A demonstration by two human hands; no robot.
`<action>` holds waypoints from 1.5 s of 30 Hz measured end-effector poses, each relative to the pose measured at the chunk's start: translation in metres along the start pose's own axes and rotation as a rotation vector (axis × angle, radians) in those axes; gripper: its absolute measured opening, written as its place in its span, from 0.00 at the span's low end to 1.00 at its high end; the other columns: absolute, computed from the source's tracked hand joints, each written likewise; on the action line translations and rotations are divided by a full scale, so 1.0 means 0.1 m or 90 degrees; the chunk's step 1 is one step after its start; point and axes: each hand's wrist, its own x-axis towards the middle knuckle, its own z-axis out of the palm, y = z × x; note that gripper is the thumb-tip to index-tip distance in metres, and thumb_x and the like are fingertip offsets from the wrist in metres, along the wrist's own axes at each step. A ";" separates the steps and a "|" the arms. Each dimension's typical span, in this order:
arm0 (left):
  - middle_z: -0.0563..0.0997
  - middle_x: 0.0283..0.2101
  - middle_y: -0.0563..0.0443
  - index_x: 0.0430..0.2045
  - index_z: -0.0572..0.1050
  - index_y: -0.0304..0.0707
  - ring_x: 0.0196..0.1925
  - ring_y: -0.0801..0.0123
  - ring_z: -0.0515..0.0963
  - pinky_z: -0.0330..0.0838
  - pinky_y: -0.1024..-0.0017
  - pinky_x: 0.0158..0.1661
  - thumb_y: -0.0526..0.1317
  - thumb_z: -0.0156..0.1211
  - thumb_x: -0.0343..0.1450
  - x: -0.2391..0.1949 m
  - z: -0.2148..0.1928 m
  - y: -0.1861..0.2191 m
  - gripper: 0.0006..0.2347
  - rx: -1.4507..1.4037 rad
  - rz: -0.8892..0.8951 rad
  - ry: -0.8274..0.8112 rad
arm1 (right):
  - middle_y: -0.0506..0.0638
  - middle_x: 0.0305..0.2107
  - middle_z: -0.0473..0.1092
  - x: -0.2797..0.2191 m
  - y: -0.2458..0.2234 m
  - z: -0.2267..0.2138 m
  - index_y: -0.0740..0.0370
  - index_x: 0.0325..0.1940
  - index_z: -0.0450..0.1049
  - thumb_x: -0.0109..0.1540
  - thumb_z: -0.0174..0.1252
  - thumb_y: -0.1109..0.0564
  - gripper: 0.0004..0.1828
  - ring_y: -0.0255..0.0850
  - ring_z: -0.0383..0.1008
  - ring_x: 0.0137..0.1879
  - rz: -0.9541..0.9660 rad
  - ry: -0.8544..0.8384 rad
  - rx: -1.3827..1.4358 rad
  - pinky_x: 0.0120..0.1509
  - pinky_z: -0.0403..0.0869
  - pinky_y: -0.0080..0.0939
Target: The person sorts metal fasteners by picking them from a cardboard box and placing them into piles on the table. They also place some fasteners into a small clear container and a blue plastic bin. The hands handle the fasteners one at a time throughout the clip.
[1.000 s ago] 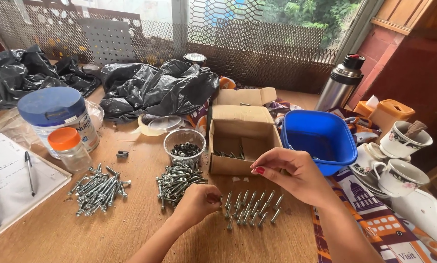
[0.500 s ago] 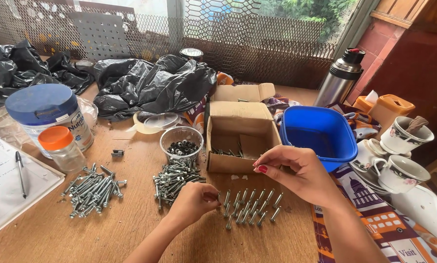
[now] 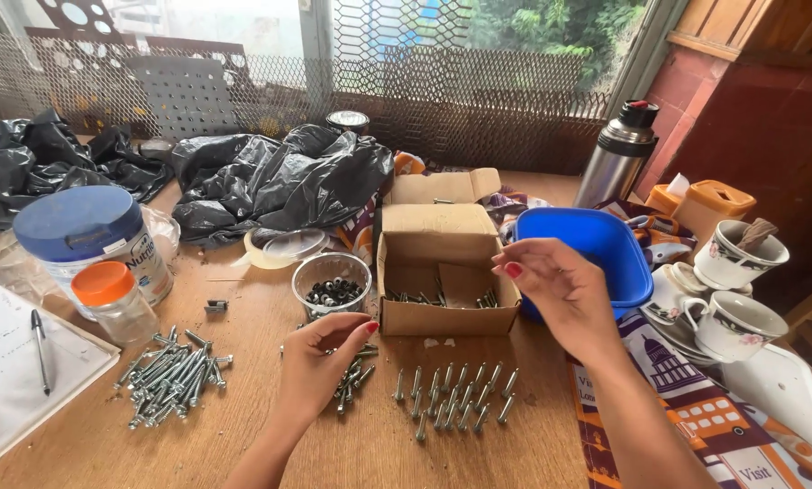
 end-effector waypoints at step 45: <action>0.78 0.29 0.50 0.20 0.78 0.42 0.33 0.54 0.78 0.75 0.60 0.27 0.24 0.57 0.61 2.44 1.73 -1.72 0.09 0.886 0.369 -0.402 | 0.47 0.47 0.81 0.22 0.33 -0.25 0.56 0.49 0.80 0.61 0.62 0.55 0.12 0.37 0.81 0.56 0.167 0.081 -0.125 0.66 0.77 0.38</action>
